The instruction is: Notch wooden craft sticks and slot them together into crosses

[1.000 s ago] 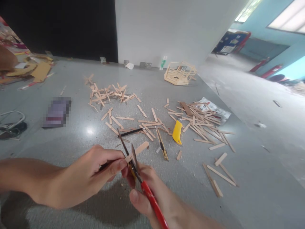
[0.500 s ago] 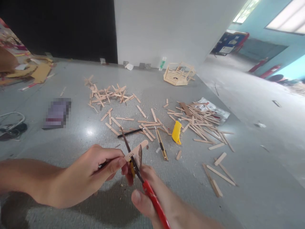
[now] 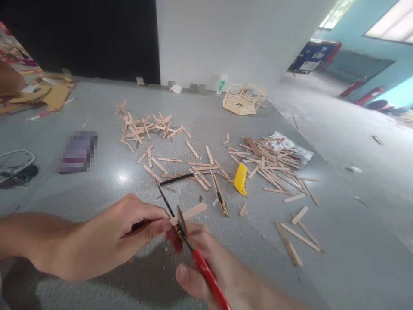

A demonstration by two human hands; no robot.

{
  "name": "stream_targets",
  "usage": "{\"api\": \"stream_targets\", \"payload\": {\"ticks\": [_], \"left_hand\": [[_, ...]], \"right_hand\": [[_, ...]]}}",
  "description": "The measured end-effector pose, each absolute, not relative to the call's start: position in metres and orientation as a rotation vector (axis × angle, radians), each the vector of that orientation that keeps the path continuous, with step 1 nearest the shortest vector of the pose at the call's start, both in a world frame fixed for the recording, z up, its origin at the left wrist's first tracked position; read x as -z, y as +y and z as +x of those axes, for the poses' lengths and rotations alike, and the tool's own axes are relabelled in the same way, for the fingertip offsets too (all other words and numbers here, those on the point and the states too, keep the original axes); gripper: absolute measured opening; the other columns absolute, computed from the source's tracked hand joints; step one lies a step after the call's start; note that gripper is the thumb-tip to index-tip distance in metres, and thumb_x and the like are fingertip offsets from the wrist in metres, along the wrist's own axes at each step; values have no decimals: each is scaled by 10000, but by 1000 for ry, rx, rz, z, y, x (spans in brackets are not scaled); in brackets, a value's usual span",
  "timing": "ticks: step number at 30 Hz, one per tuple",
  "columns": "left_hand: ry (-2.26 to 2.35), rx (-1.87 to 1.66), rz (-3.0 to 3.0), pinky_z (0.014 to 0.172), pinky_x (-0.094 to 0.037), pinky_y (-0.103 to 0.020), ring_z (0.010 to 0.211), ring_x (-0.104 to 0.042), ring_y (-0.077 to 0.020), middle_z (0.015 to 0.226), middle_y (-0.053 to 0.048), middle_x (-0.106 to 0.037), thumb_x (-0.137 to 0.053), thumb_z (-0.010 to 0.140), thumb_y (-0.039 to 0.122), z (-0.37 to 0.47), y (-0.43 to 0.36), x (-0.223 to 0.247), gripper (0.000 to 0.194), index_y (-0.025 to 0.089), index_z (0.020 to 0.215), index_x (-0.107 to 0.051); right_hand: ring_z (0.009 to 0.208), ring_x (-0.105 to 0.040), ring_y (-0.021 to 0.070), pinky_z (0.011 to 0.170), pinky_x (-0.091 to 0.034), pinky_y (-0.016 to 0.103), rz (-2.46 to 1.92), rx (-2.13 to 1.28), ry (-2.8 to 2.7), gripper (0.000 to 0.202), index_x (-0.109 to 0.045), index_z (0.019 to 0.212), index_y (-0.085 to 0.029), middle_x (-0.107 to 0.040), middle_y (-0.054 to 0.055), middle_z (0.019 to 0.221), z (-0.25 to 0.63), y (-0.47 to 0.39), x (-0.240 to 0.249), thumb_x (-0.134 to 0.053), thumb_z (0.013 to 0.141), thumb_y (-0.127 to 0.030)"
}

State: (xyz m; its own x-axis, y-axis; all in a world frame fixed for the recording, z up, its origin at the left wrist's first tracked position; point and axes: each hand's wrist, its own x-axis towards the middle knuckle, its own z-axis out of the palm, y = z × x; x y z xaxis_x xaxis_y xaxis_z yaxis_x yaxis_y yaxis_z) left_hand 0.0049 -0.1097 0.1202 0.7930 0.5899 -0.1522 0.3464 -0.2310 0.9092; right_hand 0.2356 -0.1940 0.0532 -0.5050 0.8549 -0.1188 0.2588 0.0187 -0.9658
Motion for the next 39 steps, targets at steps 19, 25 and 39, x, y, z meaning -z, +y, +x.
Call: {"api": "stream_targets", "payload": {"ticks": [19, 25, 39], "left_hand": [[649, -346, 1938, 713, -454, -167, 709, -672, -81, 758, 26, -738, -473, 983, 67, 6, -112, -114, 319, 156, 729, -645], [666, -373, 1856, 643, -448, -154, 650, -649, -72, 724, 11, -726, -432, 1059, 190, 7, -117, -109, 379, 144, 775, -678], [738, -449, 1703, 543, -399, -155, 502, -472, -59, 556, 44, -523, -427, 1065, 290, 14, -129, -96, 444, 176, 642, -491]], "right_hand": [[999, -603, 251, 898, -554, 425, -1208, -1487, -1713, 432, -619, 1245, -187, -631, 122, 1097, 231, -200, -44, -487, 1038, -543], [971, -578, 244, 888, -527, 414, -1183, -1449, -1694, 430, -652, 1125, -190, -612, 109, 1059, 228, -202, -38, -446, 1048, -561], [952, -585, 233, 863, -548, 410, -1207, -1449, -1684, 321, -583, 1147, -195, -624, 95, 1053, 224, -203, -43, -438, 1072, -472]]}}
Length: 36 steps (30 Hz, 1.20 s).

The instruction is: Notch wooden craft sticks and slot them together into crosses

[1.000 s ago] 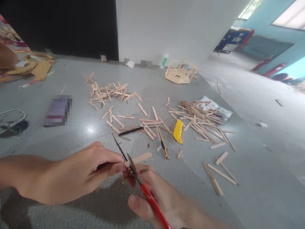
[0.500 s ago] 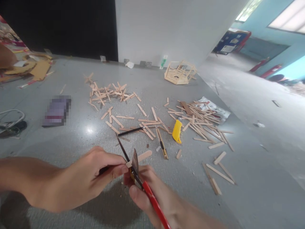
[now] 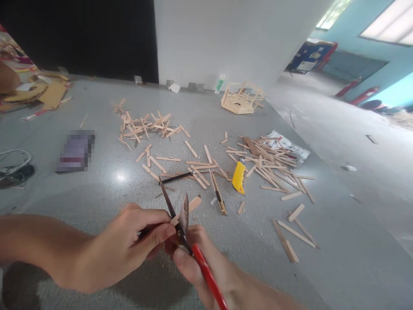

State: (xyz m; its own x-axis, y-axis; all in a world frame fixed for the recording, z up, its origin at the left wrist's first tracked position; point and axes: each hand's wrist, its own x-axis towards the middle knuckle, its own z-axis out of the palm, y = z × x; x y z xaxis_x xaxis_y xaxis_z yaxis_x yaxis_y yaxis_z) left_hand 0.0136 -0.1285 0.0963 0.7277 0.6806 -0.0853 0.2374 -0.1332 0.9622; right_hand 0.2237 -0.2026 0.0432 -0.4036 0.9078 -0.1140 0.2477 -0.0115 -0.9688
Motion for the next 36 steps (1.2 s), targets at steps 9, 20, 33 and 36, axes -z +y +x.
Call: {"api": "stream_targets", "payload": {"ticks": [9, 20, 33, 36], "left_hand": [[782, -431, 1699, 546, -422, -170, 516, -527, -71, 591, 15, -596, -410, 1074, 366, 16, -131, -94, 477, 169, 659, -536], [759, -462, 1721, 566, -436, -161, 520, -558, -64, 608, 8, -643, -400, 1088, 396, 16, -133, -86, 510, 163, 666, -566], [680, -464, 1701, 491, -341, -166, 490, -442, -61, 551, 41, -484, -383, 1092, 401, 17, -132, -88, 530, 166, 633, -504], [688, -455, 1707, 493, -336, -157, 484, -431, -53, 539, 52, -468, -391, 1090, 397, 17, -132, -87, 519, 167, 635, -487]], "right_hand": [[944, -623, 231, 862, -570, 400, -1149, -1451, -1706, 315, -576, 1098, -207, -658, 107, 1050, 217, -199, -54, -402, 1081, -469], [845, -615, 212, 791, -560, 379, -1144, -1492, -1623, 379, -562, 1023, -201, -641, 90, 967, 210, -197, -55, -387, 1069, -534], [962, -650, 270, 878, -561, 394, -1139, -1504, -1633, 610, -756, 1047, -171, -669, 112, 896, 202, -193, -68, -336, 1058, -614], [933, -654, 261, 871, -565, 388, -1163, -1465, -1633, 590, -760, 1053, -163, -670, 110, 874, 203, -194, -65, -366, 1056, -602]]}}
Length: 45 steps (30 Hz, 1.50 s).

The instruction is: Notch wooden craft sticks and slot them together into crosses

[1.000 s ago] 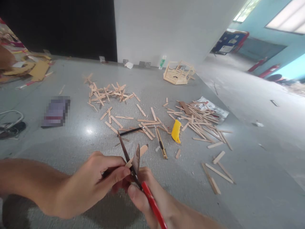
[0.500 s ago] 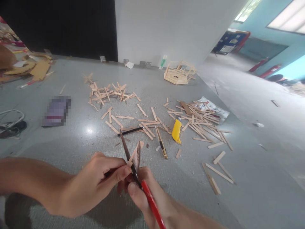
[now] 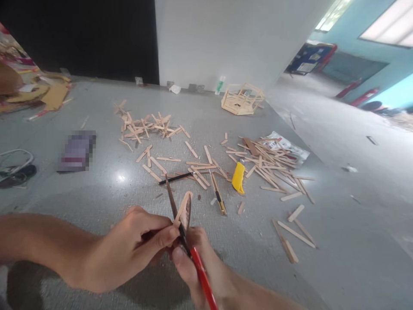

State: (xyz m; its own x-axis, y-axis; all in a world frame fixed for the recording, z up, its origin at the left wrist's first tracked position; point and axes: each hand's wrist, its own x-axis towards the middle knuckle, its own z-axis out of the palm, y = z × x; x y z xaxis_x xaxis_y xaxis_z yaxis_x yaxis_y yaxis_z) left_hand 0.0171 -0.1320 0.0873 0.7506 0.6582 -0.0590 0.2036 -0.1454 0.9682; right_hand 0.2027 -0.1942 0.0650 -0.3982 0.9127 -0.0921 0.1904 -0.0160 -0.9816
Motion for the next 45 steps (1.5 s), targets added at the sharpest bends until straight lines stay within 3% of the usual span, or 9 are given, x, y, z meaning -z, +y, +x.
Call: {"api": "stream_targets", "payload": {"ticks": [9, 15, 20, 28, 36, 45], "left_hand": [[667, -521, 1717, 476, -293, -138, 489, -377, -35, 543, 71, -423, -448, 1079, 338, 18, -132, -84, 478, 160, 637, -476], [659, -529, 1685, 469, -297, -136, 476, -388, -33, 540, 67, -440, -434, 1082, 356, 18, -132, -82, 487, 162, 638, -481], [675, -503, 1671, 461, -293, -140, 467, -382, -37, 519, 72, -419, -447, 1074, 365, 19, -132, -82, 491, 168, 625, -468], [690, -464, 1551, 496, -340, -143, 502, -437, -48, 561, 37, -510, -416, 1082, 488, 19, -130, -82, 554, 153, 656, -533], [536, -549, 1368, 472, -331, -155, 491, -440, -58, 565, 29, -506, -459, 1057, 565, 18, -127, -81, 536, 134, 773, -604], [514, -739, 1370, 453, -289, -139, 454, -379, -37, 524, 62, -455, -492, 1075, 470, 14, -117, -92, 450, 139, 791, -604]], "right_hand": [[630, -539, 181, 657, -546, 320, -1196, -1338, -1618, 561, -709, 867, -168, -567, 41, 688, 199, -197, -59, -384, 1049, -588], [625, -543, 180, 617, -525, 314, -1180, -1287, -1643, 538, -691, 860, -182, -589, 55, 714, 198, -194, -60, -378, 1053, -575], [602, -468, 168, 541, -470, 289, -1225, -1209, -1588, 527, -626, 782, -187, -493, 24, 652, 194, -196, -50, -399, 1036, -589], [818, -584, 233, 755, -538, 347, -1136, -1338, -1552, 445, -693, 1005, -206, -622, 84, 846, 200, -197, -49, -460, 1023, -585], [987, -617, 242, 931, -502, 389, -942, -1643, -1518, 458, -575, 1159, -214, -656, 99, 1052, 210, -191, -58, -434, 1039, -633], [866, -598, 207, 791, -526, 327, -1216, -1454, -1627, 486, -620, 1170, -218, -638, 60, 978, 226, -183, -52, -473, 1014, -654]]}}
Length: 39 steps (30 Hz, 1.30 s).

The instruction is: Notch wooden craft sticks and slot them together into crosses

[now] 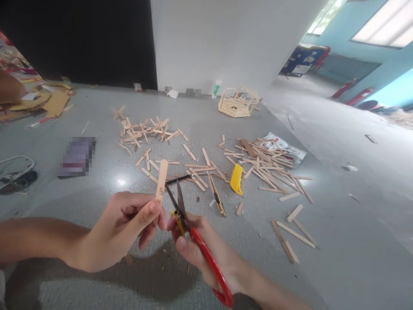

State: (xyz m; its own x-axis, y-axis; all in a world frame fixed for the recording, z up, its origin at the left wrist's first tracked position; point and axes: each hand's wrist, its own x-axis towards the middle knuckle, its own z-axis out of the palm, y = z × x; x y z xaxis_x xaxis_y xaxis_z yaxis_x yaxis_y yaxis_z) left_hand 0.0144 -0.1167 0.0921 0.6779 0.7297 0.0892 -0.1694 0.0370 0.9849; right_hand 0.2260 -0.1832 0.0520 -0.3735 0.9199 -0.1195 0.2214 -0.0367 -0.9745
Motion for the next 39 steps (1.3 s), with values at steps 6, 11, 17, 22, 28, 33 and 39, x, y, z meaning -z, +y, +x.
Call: {"api": "stream_targets", "payload": {"ticks": [6, 11, 17, 22, 28, 33, 39], "left_hand": [[570, -709, 1404, 434, -277, -154, 432, -366, -44, 509, 63, -444, -499, 1059, 505, 12, -118, -96, 472, 144, 771, -594], [557, -660, 1384, 425, -264, -163, 431, -310, -50, 497, 79, -388, -448, 1059, 569, 13, -118, -94, 519, 164, 748, -537], [555, -567, 1414, 436, -252, -160, 458, -311, -51, 528, 80, -381, -422, 1070, 561, 14, -116, -91, 525, 165, 739, -521], [543, -435, 1375, 435, -256, -175, 450, -311, -60, 524, 81, -379, -410, 1061, 592, 17, -116, -88, 537, 171, 746, -523], [560, -390, 1539, 493, -294, -193, 496, -344, -70, 566, 65, -398, -384, 1078, 551, 20, -116, -83, 540, 166, 727, -524], [587, -349, 1628, 499, -300, -198, 507, -361, -78, 572, 61, -405, -380, 1077, 552, 20, -117, -81, 547, 167, 722, -539], [561, -335, 1563, 495, -302, -195, 508, -370, -78, 575, 59, -413, -367, 1068, 596, 21, -118, -84, 574, 169, 718, -522]], "right_hand": [[651, -555, 190, 642, -447, 318, -1619, -953, -1750, 399, -544, 812, -221, -618, 25, 714, 221, -165, -57, -453, 1036, -539], [612, -564, 194, 613, -410, 308, -1805, -535, -1924, 135, -561, 840, -210, -642, 28, 702, 224, -154, -44, -654, 862, -306], [820, -705, 254, 762, -537, 372, -1718, -706, -2054, 92, -664, 852, -203, -748, 83, 903, 233, -152, -47, -663, 913, -272], [786, -745, 205, 734, -600, 316, -1428, -604, -1790, 150, -744, 935, -218, -787, 71, 929, 233, -158, -67, -604, 984, -241], [531, -704, 157, 515, -599, 233, -1212, -994, -1428, 166, -758, 944, -182, -742, 32, 679, 222, -170, -77, -700, 964, -336], [502, -661, 132, 474, -579, 214, -1130, -1111, -1352, 268, -728, 841, -174, -698, 34, 662, 215, -171, -71, -682, 978, -400], [503, -649, 124, 487, -571, 215, -1113, -1013, -1406, 157, -705, 899, -186, -703, 29, 684, 212, -175, -66, -650, 990, -301]]}}
